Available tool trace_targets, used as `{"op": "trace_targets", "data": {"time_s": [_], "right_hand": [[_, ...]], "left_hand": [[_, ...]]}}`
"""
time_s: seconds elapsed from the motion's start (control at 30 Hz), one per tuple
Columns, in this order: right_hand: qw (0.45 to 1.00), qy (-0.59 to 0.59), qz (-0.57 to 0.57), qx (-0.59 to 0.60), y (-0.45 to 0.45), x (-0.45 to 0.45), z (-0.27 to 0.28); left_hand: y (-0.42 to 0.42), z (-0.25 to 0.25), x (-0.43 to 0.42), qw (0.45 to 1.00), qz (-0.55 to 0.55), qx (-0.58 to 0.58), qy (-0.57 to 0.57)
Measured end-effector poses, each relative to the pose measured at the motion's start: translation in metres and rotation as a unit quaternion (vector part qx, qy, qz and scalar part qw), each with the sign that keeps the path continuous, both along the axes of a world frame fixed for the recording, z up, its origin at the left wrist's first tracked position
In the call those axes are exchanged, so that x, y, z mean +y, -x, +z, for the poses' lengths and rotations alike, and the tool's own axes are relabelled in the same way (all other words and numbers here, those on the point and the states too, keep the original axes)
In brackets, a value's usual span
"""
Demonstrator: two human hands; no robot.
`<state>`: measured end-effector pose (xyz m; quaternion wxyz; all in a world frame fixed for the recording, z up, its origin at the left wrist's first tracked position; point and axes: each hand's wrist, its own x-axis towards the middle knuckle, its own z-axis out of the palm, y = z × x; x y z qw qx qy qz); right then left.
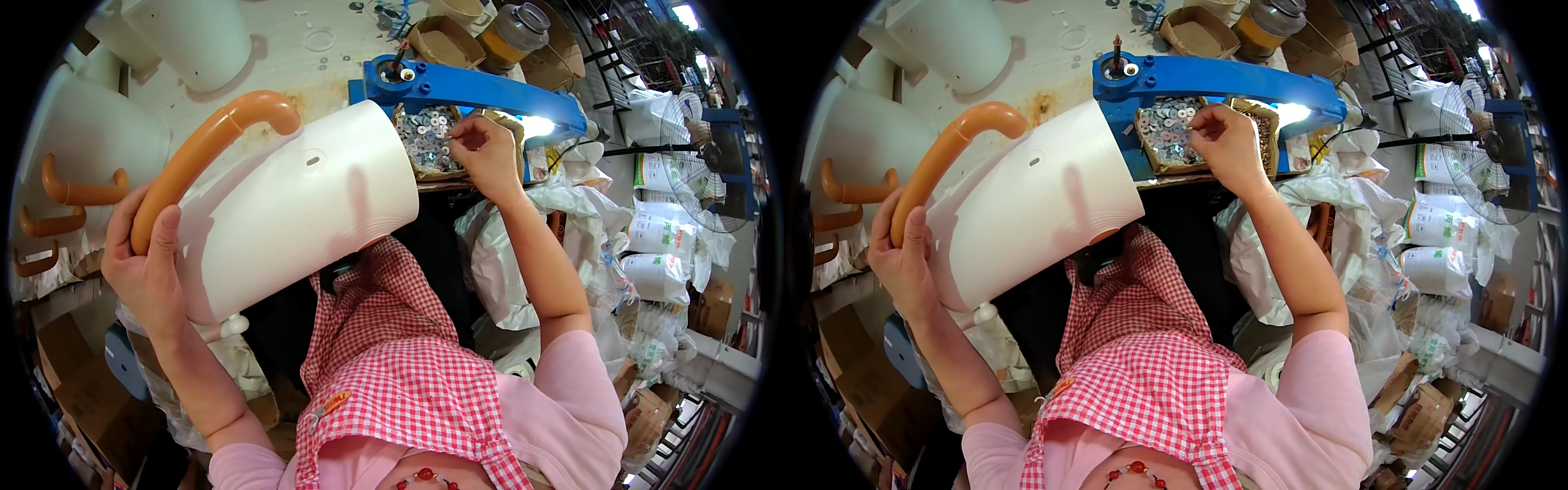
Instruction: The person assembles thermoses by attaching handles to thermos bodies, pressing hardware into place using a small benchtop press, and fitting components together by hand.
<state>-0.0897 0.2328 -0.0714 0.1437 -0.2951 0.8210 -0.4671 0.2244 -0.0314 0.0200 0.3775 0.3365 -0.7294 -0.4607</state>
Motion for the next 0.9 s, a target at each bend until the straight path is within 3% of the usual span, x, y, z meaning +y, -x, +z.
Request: {"op": "trace_targets", "data": {"time_s": [0.27,0.47,0.6,0.73,0.9], "right_hand": [[0.999,-0.021,0.010,-0.025,-0.007,-0.001,0.018],[0.988,0.108,0.063,0.088,-0.020,-0.026,0.070],[0.972,0.135,0.121,0.150,-0.023,-0.046,0.092],[0.980,0.147,0.094,0.092,-0.021,-0.051,0.088],[0.956,0.189,0.064,0.216,-0.006,-0.078,0.098]], "left_hand": [[0.000,-0.001,-0.001,1.000,0.003,0.004,0.003],[0.001,-0.001,-0.005,0.998,0.005,-0.026,0.052],[-0.002,-0.002,-0.004,0.998,0.010,-0.034,0.042],[-0.001,-0.002,-0.005,0.999,0.002,-0.017,0.038],[0.003,0.000,-0.002,0.999,0.000,-0.020,0.034]]}}
